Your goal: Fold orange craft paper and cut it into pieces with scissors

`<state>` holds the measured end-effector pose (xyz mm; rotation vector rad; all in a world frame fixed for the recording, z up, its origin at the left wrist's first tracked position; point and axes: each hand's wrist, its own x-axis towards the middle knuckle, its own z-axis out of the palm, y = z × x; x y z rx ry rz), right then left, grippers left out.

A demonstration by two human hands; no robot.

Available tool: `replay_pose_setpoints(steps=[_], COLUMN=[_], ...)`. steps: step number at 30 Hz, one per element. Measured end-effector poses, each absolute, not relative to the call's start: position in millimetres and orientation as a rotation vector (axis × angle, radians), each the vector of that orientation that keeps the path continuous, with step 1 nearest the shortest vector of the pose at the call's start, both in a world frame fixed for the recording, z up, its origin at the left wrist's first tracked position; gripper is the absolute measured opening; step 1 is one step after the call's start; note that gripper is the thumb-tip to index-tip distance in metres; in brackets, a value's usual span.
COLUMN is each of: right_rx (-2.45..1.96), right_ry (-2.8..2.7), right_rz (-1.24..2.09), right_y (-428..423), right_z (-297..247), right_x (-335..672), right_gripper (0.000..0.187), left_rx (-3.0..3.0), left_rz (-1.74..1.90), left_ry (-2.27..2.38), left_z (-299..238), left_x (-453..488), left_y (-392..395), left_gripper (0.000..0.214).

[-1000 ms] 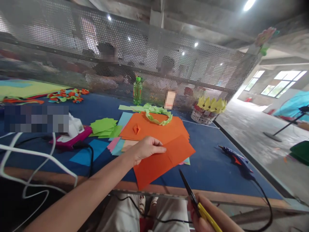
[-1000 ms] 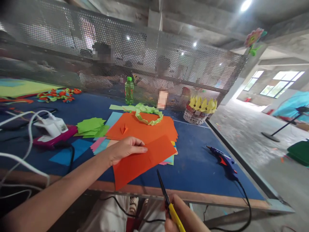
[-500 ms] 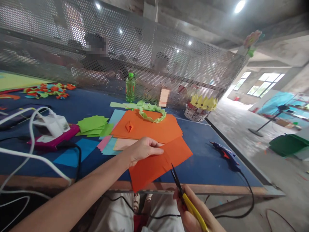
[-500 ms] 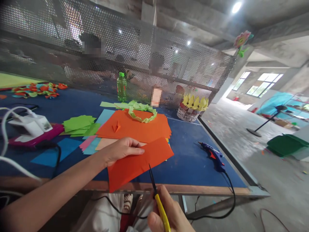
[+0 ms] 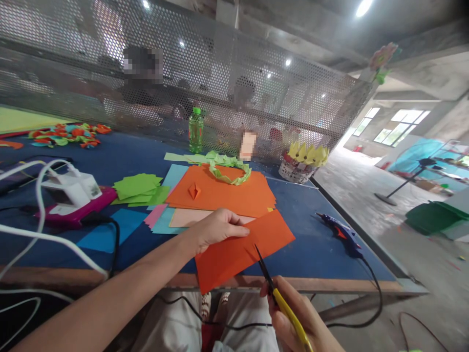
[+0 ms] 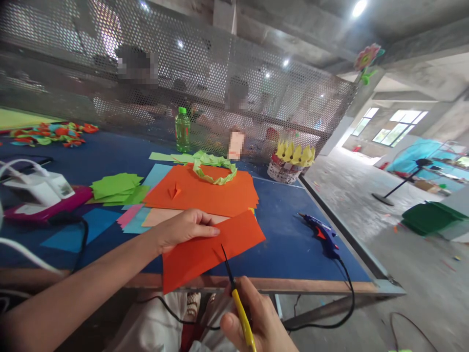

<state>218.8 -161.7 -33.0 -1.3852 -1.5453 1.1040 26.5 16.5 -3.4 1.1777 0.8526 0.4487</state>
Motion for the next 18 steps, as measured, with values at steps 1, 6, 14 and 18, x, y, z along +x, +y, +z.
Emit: replay_pose_setpoints(steps=[1, 6, 14, 18], right_rx=[-1.409, -1.418, -1.37, -1.379], right_ry=[-1.531, -1.473, -1.543, -1.603], right_rz=[1.124, 1.258, 1.117, 1.09], right_y=[-162, -162, -153, -153], right_z=[-33, -39, -46, -49], right_x=[219, 217, 215, 218], right_gripper=[0.054, 0.063, 0.067, 0.068], left_rx=[1.177, 1.173, 1.165, 1.17], left_rz=[0.446, 0.434, 0.427, 0.425], left_ry=[0.85, 0.834, 0.822, 0.824], left_z=[-3, -5, -7, -6], left_x=[27, 26, 26, 26], left_y=[17, 17, 15, 16], left_gripper=[0.032, 0.031, 0.032, 0.032])
